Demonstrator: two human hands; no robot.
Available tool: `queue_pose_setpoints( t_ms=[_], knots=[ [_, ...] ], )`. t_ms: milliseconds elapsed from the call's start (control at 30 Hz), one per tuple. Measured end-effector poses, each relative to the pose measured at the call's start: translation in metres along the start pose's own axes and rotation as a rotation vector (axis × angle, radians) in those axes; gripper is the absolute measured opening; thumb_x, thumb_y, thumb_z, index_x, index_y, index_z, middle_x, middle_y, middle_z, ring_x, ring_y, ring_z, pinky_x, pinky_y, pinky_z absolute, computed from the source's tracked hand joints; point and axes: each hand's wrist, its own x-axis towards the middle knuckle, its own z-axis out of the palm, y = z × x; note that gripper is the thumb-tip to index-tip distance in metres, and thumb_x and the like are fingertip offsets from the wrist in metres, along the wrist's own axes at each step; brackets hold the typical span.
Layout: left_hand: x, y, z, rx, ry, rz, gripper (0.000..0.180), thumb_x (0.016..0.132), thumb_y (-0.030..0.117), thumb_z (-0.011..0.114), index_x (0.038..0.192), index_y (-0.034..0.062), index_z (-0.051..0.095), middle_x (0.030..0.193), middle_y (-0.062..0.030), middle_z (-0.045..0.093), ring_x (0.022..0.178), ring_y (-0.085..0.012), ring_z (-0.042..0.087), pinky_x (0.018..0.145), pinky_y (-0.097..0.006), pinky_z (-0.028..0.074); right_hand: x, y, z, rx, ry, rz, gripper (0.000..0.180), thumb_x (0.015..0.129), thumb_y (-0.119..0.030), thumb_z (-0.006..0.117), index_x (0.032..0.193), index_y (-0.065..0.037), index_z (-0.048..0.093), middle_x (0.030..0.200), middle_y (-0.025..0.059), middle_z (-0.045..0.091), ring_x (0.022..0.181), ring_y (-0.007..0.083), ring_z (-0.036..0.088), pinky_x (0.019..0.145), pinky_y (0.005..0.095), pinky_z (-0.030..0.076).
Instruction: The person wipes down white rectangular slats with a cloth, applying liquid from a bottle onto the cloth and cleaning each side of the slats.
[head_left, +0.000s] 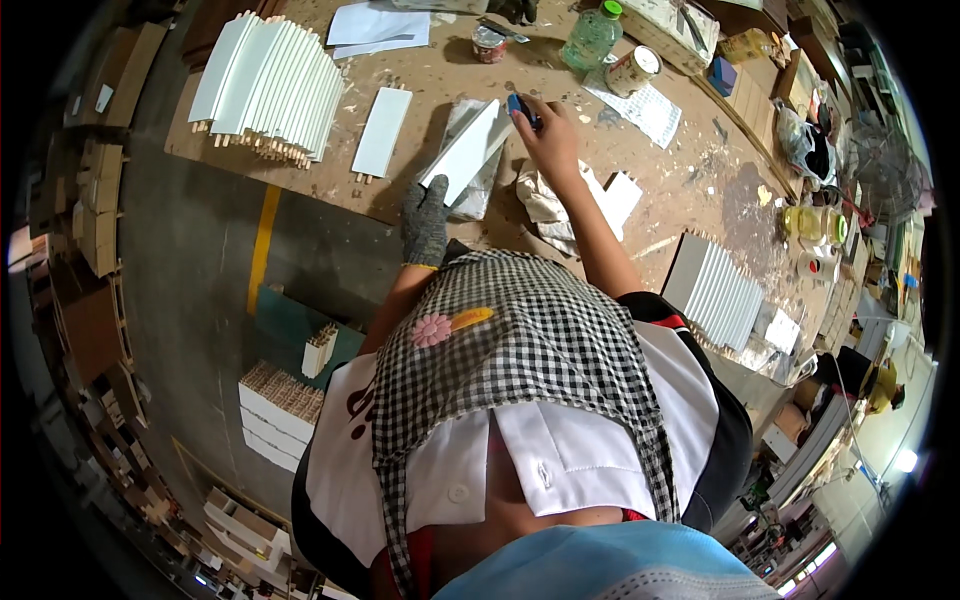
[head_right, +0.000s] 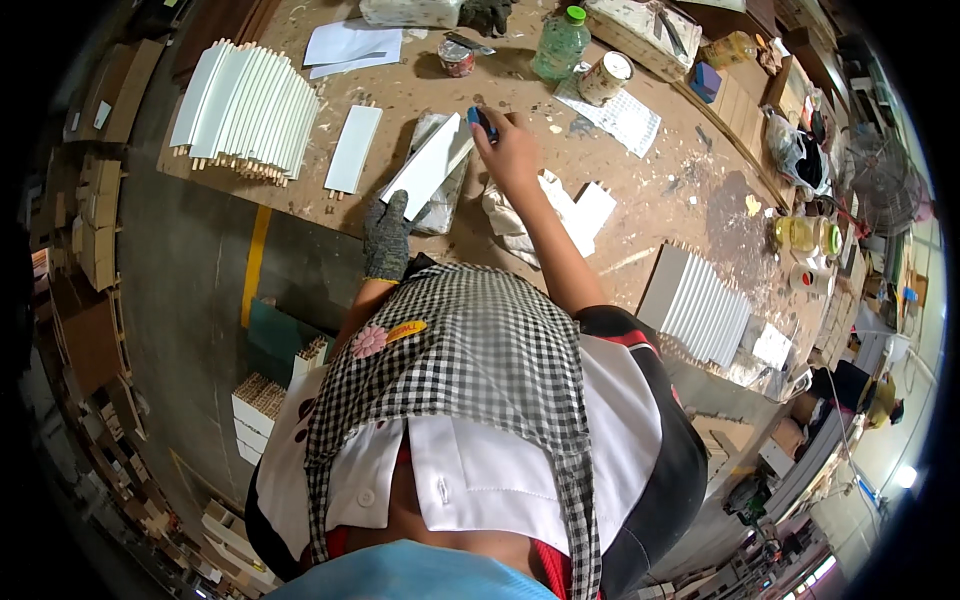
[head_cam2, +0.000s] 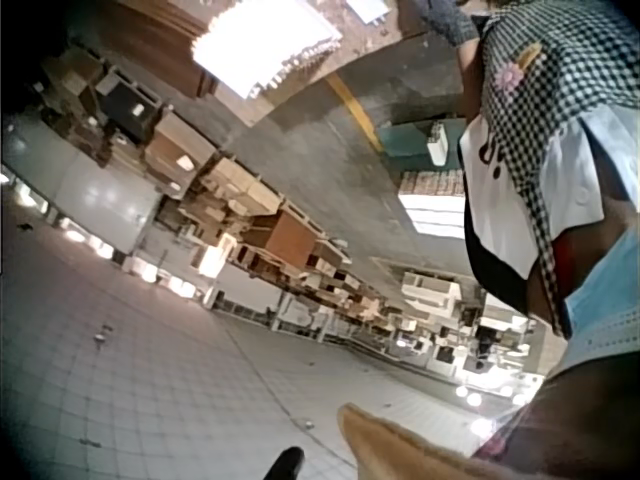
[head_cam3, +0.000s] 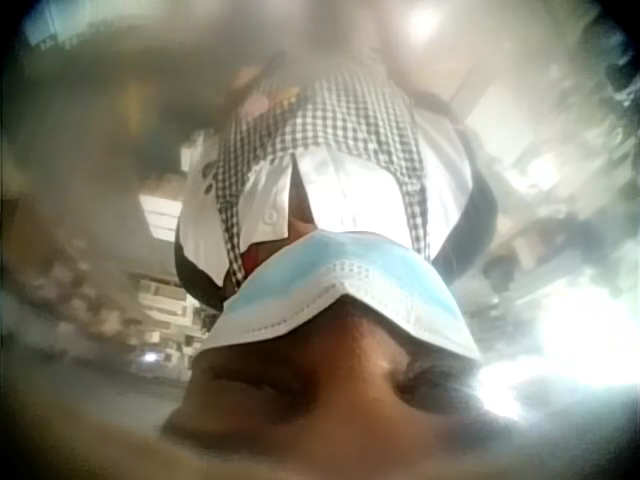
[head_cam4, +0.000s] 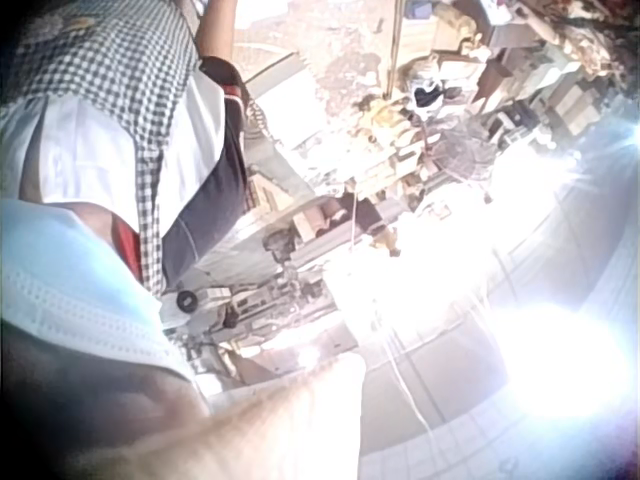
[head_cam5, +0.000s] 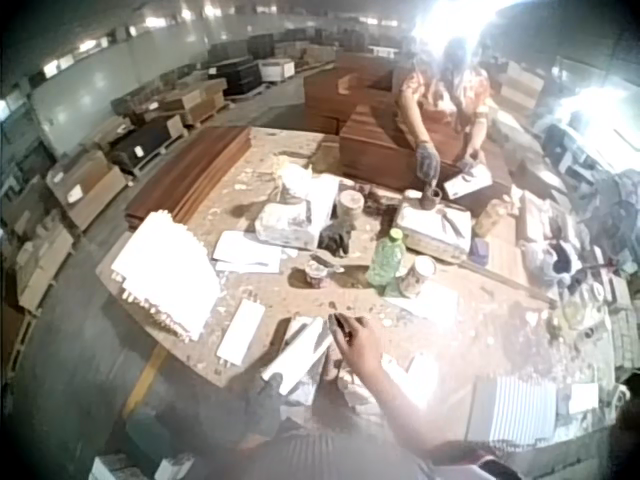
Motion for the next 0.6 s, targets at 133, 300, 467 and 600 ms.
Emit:
queue_pose_setpoints(
  t_ms=[133, 300, 467, 600],
  knots=[
    [-0.001, -0.003, 0.003, 0.036, -0.024, 0.028, 0.040, 0.096, 0.032, 0.064, 0.115, -0.0026, 0.060, 0.101, -0.0088, 0.063, 0.087, -0.0156, 0.055, 0.078, -0.033, 0.048, -0.004, 0.003, 0.006, -0.158, 0.031, -0.115, 0.035, 0.087, -0.023, 0.072, 0.119, -0.008, 0.070, 0.094, 0.0180, 0.062, 0.077, 0.0339, 0.064, 0.070, 0.0404, 0.052],
    [-0.008, 0.011, 0.009, 0.093, 0.019, 0.008, 0.037, 0.097, 0.029, 0.063, 0.114, -0.0027, 0.059, 0.099, -0.0081, 0.062, 0.087, -0.0150, 0.055, 0.077, -0.032, 0.048, -0.003, -0.003, 0.001, -0.188, 0.063, -0.172, 0.032, 0.086, -0.020, 0.072, 0.115, -0.006, 0.071, 0.091, 0.0184, 0.062, 0.077, 0.0342, 0.063, 0.071, 0.0409, 0.052],
    [-0.005, 0.007, 0.017, -0.028, 0.008, 0.016, 0.035, 0.097, 0.027, 0.063, 0.117, -0.0019, 0.060, 0.101, -0.0078, 0.064, 0.090, -0.0141, 0.057, 0.076, -0.030, 0.050, 0.000, 0.008, -0.008, -0.151, 0.019, -0.143, 0.029, 0.083, -0.019, 0.071, 0.108, -0.005, 0.071, 0.088, 0.0189, 0.064, 0.081, 0.0382, 0.062, 0.074, 0.0460, 0.052],
    [-0.004, 0.020, 0.013, -0.275, -0.020, -0.098, 0.040, 0.099, 0.018, 0.058, 0.125, -0.0096, 0.048, 0.119, -0.0190, 0.055, 0.100, -0.0289, 0.063, 0.077, -0.037, 0.065, 0.011, 0.057, -0.030, -0.086, 0.074, 0.000, 0.036, 0.080, -0.028, 0.070, 0.105, -0.002, 0.068, 0.086, 0.0231, 0.064, 0.081, 0.0413, 0.062, 0.073, 0.0488, 0.052]
  ],
)
